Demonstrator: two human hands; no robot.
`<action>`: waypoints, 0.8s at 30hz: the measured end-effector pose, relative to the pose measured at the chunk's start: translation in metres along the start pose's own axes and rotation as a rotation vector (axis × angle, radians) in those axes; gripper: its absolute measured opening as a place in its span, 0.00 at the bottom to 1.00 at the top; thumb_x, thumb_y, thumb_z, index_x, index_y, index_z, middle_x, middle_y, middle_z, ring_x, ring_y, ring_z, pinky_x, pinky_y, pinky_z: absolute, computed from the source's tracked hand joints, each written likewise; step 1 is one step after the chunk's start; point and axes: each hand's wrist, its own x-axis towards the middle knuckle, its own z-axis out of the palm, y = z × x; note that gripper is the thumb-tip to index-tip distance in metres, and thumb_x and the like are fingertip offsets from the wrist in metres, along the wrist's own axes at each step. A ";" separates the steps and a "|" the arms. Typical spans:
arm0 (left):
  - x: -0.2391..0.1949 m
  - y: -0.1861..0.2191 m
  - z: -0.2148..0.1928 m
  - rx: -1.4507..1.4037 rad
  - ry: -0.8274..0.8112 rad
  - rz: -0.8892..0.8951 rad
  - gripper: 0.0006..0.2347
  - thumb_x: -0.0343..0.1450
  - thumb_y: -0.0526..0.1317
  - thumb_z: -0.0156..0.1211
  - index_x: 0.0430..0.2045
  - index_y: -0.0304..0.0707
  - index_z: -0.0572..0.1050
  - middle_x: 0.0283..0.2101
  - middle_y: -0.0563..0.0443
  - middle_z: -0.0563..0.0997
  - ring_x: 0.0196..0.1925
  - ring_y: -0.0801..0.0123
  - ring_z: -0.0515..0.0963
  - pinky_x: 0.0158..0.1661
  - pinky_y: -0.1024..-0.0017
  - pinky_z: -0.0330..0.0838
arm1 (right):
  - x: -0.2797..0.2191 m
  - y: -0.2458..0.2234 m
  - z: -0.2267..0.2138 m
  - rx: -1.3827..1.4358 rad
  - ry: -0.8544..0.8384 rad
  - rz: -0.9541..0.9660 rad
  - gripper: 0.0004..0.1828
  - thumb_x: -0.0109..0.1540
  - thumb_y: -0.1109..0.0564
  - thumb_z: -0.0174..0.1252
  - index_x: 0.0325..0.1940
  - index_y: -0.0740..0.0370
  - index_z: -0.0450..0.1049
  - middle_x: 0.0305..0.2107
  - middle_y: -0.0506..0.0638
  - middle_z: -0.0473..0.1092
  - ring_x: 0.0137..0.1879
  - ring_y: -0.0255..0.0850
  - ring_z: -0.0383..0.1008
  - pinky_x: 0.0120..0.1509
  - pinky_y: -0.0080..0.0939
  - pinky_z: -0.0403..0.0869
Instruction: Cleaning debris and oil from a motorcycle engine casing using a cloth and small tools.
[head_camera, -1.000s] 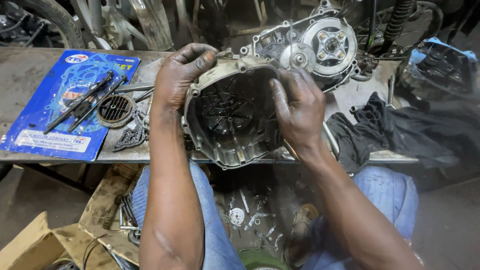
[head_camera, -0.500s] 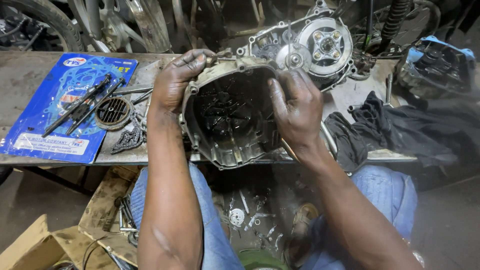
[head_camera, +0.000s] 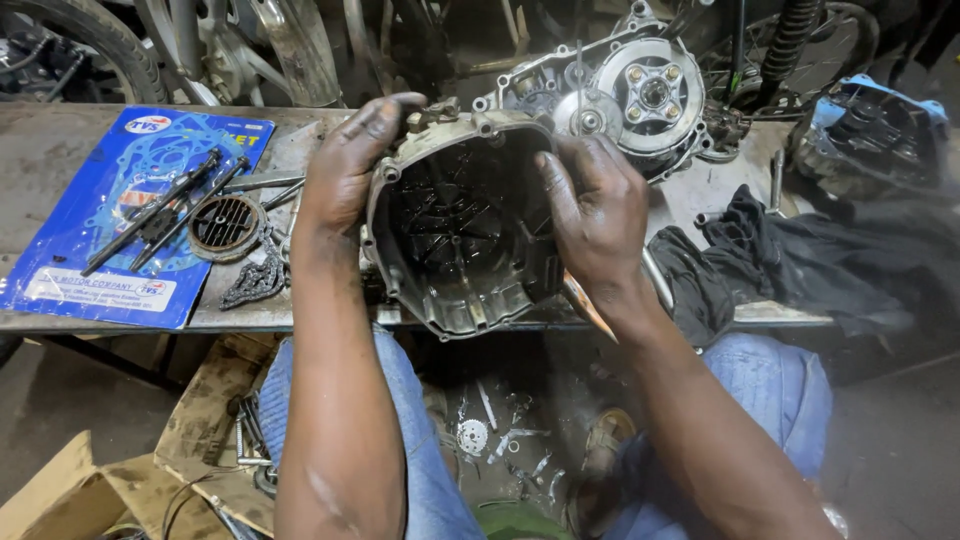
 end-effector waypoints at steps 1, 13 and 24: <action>-0.004 0.000 -0.002 0.001 0.001 0.001 0.17 0.71 0.55 0.52 0.47 0.53 0.80 0.53 0.58 0.82 0.57 0.71 0.77 0.56 0.76 0.68 | 0.001 0.000 0.000 0.001 0.001 -0.001 0.09 0.70 0.59 0.57 0.46 0.69 0.77 0.37 0.56 0.75 0.43 0.48 0.75 0.47 0.47 0.73; -0.031 0.004 -0.003 0.109 -0.107 0.070 0.37 0.63 0.61 0.58 0.68 0.52 0.59 0.75 0.44 0.57 0.77 0.54 0.55 0.68 0.50 0.51 | 0.000 0.002 -0.008 0.096 -0.083 0.138 0.17 0.69 0.53 0.58 0.57 0.67 0.75 0.46 0.59 0.77 0.52 0.50 0.78 0.56 0.49 0.78; -0.027 0.003 0.021 -0.022 0.183 -0.119 0.39 0.62 0.57 0.60 0.69 0.46 0.56 0.76 0.42 0.55 0.74 0.47 0.59 0.68 0.46 0.52 | -0.031 0.004 0.039 -0.179 -0.055 -0.195 0.10 0.62 0.65 0.66 0.47 0.64 0.78 0.37 0.56 0.74 0.42 0.52 0.68 0.48 0.51 0.66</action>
